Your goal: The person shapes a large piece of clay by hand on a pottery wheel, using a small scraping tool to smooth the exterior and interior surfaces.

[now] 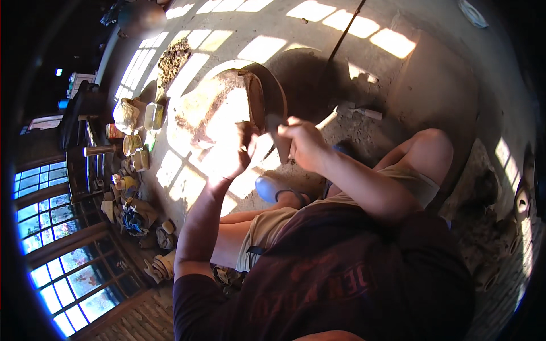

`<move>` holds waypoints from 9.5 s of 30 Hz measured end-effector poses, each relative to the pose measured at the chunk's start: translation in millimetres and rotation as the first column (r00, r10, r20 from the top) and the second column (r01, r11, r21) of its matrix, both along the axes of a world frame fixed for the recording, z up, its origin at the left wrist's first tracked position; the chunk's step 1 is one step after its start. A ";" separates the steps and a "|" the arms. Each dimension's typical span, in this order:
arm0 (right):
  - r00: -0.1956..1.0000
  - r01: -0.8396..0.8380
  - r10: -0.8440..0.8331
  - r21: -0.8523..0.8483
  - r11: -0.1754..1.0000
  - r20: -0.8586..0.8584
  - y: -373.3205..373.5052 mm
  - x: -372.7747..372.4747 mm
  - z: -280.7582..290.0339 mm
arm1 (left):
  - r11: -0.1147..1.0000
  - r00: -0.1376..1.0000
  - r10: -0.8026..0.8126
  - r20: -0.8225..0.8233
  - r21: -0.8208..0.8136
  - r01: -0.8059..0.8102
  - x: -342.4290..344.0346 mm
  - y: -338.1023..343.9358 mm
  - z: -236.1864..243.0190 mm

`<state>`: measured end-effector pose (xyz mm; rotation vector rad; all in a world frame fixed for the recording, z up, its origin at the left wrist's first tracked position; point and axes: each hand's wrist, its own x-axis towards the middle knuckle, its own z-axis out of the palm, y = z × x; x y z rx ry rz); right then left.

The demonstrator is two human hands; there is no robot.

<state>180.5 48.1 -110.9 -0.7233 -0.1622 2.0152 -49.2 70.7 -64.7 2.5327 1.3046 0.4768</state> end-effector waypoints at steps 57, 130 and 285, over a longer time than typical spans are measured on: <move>0.908 0.013 -0.223 0.508 0.861 0.355 96.7 -4.3 88.3 | 0.906 0.778 0.385 0.496 -0.044 -0.421 -13.7 52.0 -16.1; 0.311 -0.217 -0.450 0.524 0.824 0.837 19.7 87.5 -5.3 | 0.914 0.724 0.405 0.559 -0.273 -0.300 108.8 17.7 -10.0; 0.522 -0.556 0.478 0.143 0.819 -0.706 5.5 -47.2 -99.1 | 0.996 0.954 0.013 -0.300 0.091 0.015 16.3 58.1 7.1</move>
